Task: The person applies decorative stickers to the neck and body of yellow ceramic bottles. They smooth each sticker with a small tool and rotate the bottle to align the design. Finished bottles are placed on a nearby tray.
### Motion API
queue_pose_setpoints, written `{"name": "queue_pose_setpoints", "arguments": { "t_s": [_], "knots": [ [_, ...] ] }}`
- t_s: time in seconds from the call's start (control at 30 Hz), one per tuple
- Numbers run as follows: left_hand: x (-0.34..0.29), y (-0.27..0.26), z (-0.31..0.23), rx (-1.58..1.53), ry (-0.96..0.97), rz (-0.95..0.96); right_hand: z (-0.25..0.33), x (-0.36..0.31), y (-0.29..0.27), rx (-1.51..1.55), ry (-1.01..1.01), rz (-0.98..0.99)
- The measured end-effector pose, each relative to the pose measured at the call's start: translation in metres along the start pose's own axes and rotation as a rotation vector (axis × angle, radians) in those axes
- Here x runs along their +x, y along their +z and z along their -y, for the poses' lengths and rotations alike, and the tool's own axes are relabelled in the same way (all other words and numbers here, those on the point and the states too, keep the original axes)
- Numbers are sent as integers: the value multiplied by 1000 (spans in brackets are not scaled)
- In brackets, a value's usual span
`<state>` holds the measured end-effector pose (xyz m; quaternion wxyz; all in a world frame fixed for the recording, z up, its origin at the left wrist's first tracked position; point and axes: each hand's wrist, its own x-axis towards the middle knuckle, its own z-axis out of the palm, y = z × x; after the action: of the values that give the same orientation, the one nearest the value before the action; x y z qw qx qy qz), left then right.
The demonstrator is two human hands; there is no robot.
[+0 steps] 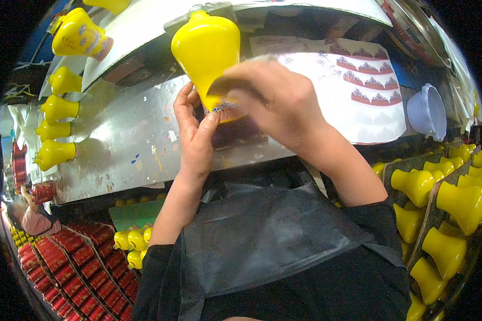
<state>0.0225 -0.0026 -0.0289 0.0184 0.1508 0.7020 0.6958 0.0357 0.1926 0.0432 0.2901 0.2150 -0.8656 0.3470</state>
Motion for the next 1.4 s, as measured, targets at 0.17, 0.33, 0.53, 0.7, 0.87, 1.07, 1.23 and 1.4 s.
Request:
{"name": "queue_pose_setpoints", "arguments": {
  "t_s": [0.17, 0.33, 0.53, 0.7, 0.87, 1.07, 1.23, 1.4],
  "knots": [
    [-2, -7, 4, -12, 41, 66, 4, -6, -2, -212, 52, 71],
    [-1, -13, 17, 386, 206, 37, -2, -16, -1, -8, 48, 66],
    [5, -17, 10, 513, 385, -6, -16, -18, -4, 668, 859, -14],
    [-1, -19, -11, 502, 326, 35, -7, -29, 6, 644, 971, 306],
    [2, -11, -7, 57, -10, -2, -8, -35, 19, 515, 795, 292],
    [-1, 7, -1, 78, 28, -86, -13, -38, 24, 576, 789, 254],
    [0, 13, -2, 173, 48, -125, -12, -39, 25, 529, 776, 207],
    [0, 23, -5, 282, 54, -176, -11, -40, 23, 505, 781, 270]
  ]
}}
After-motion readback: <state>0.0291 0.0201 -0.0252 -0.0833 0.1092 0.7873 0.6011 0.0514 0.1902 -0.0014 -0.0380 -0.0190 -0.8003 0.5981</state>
